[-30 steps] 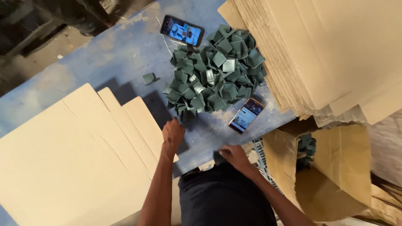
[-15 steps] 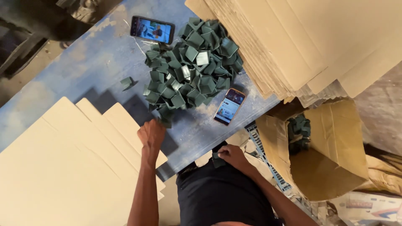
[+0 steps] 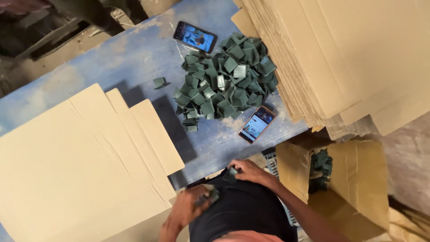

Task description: The person folds cardboard sheets into boxes and places ceramic tiles inside them along with protective packaging materials.

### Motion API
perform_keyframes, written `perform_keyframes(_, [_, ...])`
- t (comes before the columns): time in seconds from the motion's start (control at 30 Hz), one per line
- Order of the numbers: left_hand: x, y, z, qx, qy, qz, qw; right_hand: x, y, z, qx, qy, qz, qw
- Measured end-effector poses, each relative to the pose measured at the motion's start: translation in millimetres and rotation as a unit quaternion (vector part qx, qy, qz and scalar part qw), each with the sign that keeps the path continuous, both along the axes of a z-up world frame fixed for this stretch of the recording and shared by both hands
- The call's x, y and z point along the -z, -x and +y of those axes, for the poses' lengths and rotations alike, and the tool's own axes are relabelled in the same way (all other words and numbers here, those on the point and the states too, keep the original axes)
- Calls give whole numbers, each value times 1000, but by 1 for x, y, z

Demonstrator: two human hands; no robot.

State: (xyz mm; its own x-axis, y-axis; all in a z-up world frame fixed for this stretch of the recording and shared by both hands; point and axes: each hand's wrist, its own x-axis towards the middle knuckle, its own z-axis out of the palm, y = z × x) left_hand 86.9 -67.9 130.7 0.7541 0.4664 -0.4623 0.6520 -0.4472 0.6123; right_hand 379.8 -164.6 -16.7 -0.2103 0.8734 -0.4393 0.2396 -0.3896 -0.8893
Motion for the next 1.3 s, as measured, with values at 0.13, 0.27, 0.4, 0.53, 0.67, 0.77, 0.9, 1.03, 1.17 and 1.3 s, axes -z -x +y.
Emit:
perform_keyframes(0.13, [-11,3,-15,-199,227,-165,939,-40,2,24,-139,-59,-29,988])
perform_keyframes(0.27, [-28,8,5,-172,356,-93,914,-68,7,42,-237,18,-122,964])
perform_keyframes(0.4, [-13,18,13,-76,359,-185,911,-69,6,47,-236,-19,21,971])
perform_keyframes(0.53, [0,16,17,-65,443,-97,889,-90,9,52,-290,67,-26,954])
perform_keyframes(0.67, [25,17,11,-104,497,-92,857,-68,7,38,-323,24,-118,939])
perform_keyframes(0.77, [46,25,2,-95,450,-241,855,-65,4,32,-247,84,-33,965])
perform_keyframes(0.9, [48,27,-3,-178,511,-139,830,-77,5,40,-228,118,-57,965])
perform_keyframes(1.03, [63,33,-14,-235,525,-186,797,-48,4,38,-270,99,-31,957])
perform_keyframes(1.17, [78,37,-28,-305,524,-189,772,-79,8,65,-306,132,-31,942])
perform_keyframes(1.3, [92,43,-45,-367,467,-215,775,-92,11,74,-309,186,-14,933])
